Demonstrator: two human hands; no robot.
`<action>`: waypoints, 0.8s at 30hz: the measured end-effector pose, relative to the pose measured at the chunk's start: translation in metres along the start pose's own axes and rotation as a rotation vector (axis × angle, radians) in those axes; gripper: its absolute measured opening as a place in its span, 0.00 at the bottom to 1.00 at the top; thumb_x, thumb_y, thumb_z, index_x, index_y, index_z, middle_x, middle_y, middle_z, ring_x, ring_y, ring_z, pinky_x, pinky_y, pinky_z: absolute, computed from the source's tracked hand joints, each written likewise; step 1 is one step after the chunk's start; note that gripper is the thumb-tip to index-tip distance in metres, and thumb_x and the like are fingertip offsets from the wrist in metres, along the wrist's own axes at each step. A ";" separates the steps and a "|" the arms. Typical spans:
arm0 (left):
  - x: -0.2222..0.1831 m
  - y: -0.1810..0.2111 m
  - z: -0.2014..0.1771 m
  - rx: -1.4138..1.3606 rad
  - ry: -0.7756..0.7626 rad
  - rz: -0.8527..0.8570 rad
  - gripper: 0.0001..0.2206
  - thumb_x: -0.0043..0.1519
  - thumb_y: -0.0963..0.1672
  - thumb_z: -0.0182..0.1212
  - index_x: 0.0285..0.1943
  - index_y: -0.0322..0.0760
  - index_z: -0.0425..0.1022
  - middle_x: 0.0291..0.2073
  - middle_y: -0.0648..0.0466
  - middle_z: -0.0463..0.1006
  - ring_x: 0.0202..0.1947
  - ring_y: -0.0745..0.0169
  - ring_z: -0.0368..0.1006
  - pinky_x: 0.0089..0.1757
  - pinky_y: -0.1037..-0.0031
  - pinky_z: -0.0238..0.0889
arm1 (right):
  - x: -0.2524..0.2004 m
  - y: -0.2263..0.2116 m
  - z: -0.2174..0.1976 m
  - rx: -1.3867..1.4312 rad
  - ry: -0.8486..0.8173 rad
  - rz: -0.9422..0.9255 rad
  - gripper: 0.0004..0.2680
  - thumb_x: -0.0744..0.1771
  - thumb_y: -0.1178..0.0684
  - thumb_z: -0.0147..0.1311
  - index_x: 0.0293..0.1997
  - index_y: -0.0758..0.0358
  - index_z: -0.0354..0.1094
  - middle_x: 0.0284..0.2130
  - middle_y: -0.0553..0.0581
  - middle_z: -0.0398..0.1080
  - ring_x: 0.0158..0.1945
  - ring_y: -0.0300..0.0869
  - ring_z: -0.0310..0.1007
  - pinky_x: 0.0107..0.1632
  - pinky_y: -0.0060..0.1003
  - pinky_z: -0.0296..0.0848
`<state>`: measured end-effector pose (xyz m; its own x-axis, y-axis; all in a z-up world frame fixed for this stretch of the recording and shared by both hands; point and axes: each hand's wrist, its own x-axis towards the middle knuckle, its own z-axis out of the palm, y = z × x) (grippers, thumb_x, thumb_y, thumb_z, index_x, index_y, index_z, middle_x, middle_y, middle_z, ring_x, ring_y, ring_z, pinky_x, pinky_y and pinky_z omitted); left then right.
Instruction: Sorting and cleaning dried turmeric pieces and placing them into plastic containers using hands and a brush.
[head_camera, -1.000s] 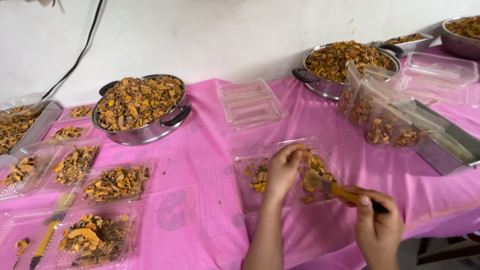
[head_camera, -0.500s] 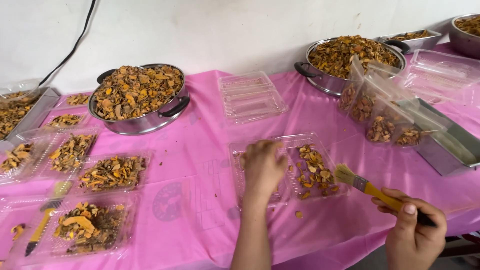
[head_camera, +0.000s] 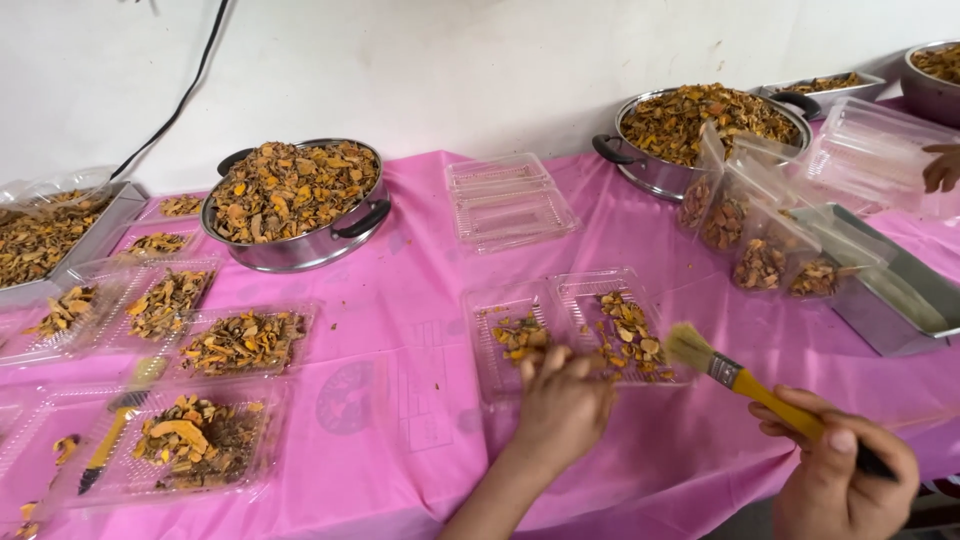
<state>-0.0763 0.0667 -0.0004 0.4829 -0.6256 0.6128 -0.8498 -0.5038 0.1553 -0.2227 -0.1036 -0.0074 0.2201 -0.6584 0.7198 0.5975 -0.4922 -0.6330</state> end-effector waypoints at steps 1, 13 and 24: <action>0.011 -0.008 0.007 0.002 0.004 0.000 0.11 0.63 0.48 0.58 0.32 0.44 0.83 0.46 0.62 0.81 0.46 0.48 0.63 0.42 0.50 0.49 | -0.003 -0.002 0.004 0.003 -0.001 -0.004 0.09 0.78 0.53 0.40 0.57 0.71 0.51 0.48 0.86 0.67 0.40 0.65 0.75 0.41 0.49 0.81; 0.048 -0.053 -0.038 0.087 -0.153 -0.359 0.11 0.64 0.46 0.57 0.30 0.46 0.81 0.44 0.62 0.84 0.49 0.52 0.72 0.49 0.56 0.59 | 0.009 0.011 -0.012 -0.150 -0.098 0.022 0.10 0.76 0.51 0.44 0.57 0.69 0.56 0.47 0.70 0.73 0.40 0.49 0.79 0.43 0.36 0.82; 0.008 -0.027 -0.022 0.167 -0.631 -0.136 0.17 0.61 0.54 0.59 0.37 0.38 0.80 0.36 0.51 0.80 0.46 0.45 0.71 0.52 0.52 0.49 | 0.014 0.031 -0.037 -0.104 0.020 0.007 0.07 0.81 0.60 0.37 0.60 0.79 0.48 0.52 0.95 0.64 0.47 0.74 0.73 0.43 0.55 0.78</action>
<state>-0.0544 0.0883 0.0171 0.6574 -0.7534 0.0171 -0.7532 -0.6562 0.0461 -0.2300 -0.1495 -0.0274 0.2078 -0.6731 0.7097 0.5120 -0.5434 -0.6653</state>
